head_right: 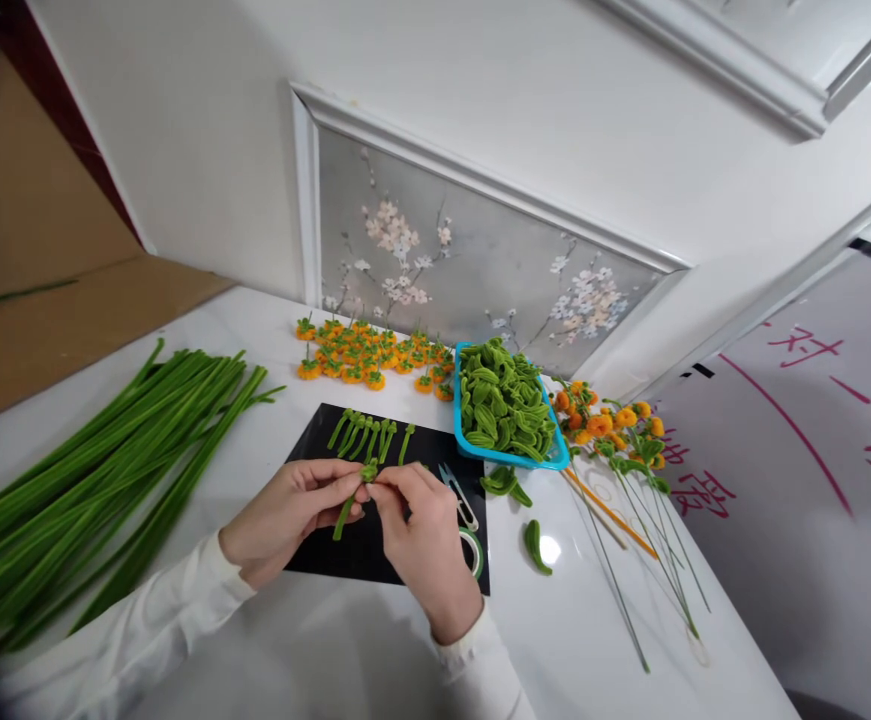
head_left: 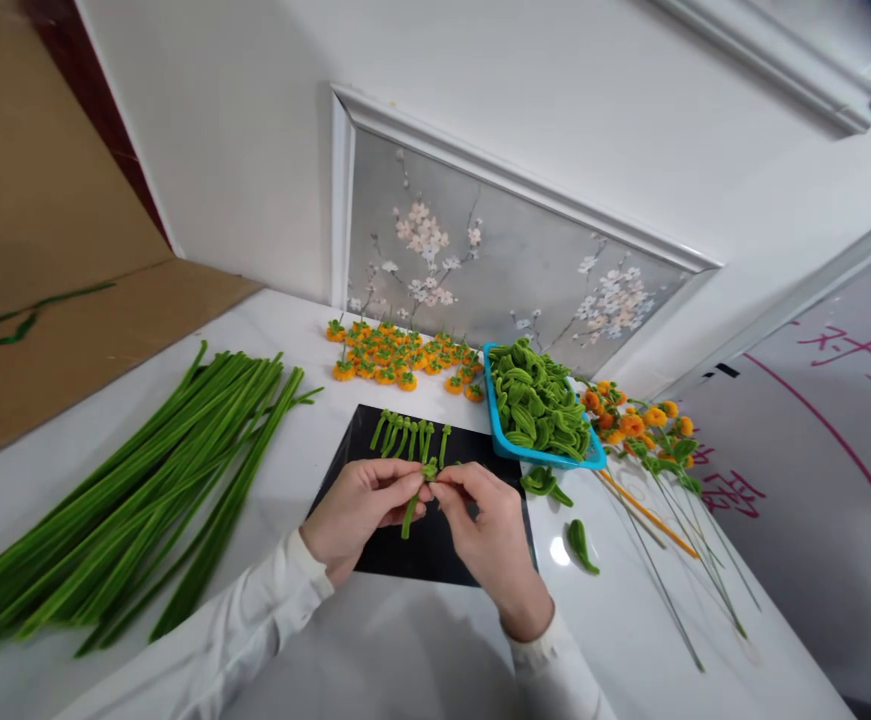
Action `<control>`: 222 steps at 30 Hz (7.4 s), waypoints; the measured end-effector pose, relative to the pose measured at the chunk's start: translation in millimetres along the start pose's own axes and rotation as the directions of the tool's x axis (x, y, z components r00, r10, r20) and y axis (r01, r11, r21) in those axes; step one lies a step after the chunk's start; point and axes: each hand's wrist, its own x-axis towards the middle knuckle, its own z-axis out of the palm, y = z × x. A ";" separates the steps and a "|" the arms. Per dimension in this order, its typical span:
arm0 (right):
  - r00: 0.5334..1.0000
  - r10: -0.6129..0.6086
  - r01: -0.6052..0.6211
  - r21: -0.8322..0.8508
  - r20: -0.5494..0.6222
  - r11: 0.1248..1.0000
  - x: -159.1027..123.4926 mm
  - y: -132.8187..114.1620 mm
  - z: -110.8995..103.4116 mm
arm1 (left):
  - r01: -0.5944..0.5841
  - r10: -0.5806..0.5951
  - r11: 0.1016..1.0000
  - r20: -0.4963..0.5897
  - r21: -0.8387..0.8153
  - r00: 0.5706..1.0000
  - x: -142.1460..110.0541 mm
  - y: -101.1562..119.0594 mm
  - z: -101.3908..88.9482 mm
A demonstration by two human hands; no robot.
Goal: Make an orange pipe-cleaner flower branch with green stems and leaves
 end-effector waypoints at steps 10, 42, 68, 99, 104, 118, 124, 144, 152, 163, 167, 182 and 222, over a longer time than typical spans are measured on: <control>0.988 -0.107 0.076 -0.255 -0.110 0.964 -3.3 -4.5 16.3 | -0.409 0.560 0.647 -0.038 0.643 0.827 -5.1 -19.8 3.4; 0.931 -0.327 0.271 -0.296 -0.160 0.916 -5.3 5.5 20.7 | -0.136 0.127 0.990 -0.157 -0.046 0.979 -3.5 -7.8 10.1; 0.891 0.427 -0.415 0.664 0.156 0.622 2.8 3.1 18.4 | -0.302 0.325 0.927 -0.074 0.220 0.943 -1.7 -11.9 6.5; 0.887 0.420 -0.449 0.567 0.192 0.690 2.3 5.1 12.0 | -0.382 0.468 0.774 -0.051 0.504 0.882 -2.1 -20.7 4.3; 0.902 0.403 -0.427 0.478 0.158 0.768 0.6 4.4 14.2 | -0.393 0.522 0.680 -0.033 0.619 0.852 -2.8 -25.3 2.2; 0.969 0.219 -0.170 0.339 -0.112 0.925 -2.9 -7.7 15.4 | -0.371 0.425 0.853 -0.076 0.367 0.902 -1.7 -12.6 3.1; 0.973 0.230 -0.211 0.483 0.020 0.850 1.8 -4.5 3.4 | -0.423 0.480 0.777 -0.005 0.467 0.877 -2.7 -9.7 3.9; 0.977 0.210 -0.214 0.333 0.047 0.919 0.3 -0.3 0.7 | -0.500 0.528 0.667 0.123 0.552 0.840 -7.9 -9.5 5.9; 0.996 0.063 -0.048 0.230 -0.059 0.972 1.5 -4.1 -1.4 | -0.333 0.328 0.899 0.064 0.284 0.942 -0.8 -7.9 5.6; 0.962 0.214 -0.271 0.519 0.168 0.811 3.7 1.6 -2.8 | -0.300 0.280 0.921 0.113 0.249 0.953 -0.8 -9.5 4.9; 0.942 0.251 -0.334 0.580 0.221 0.743 4.6 4.3 -6.1 | -0.081 0.072 0.996 0.211 0.035 0.975 2.1 -6.5 1.3; 0.939 0.279 -0.344 0.527 0.201 0.777 7.6 11.9 -11.9 | -0.247 0.278 0.887 -0.023 0.391 0.960 -1.1 -6.6 6.7; 0.952 0.161 -0.287 0.575 0.261 0.766 7.1 16.2 -10.6 | -0.022 0.018 0.999 0.128 0.033 0.992 2.5 1.1 5.6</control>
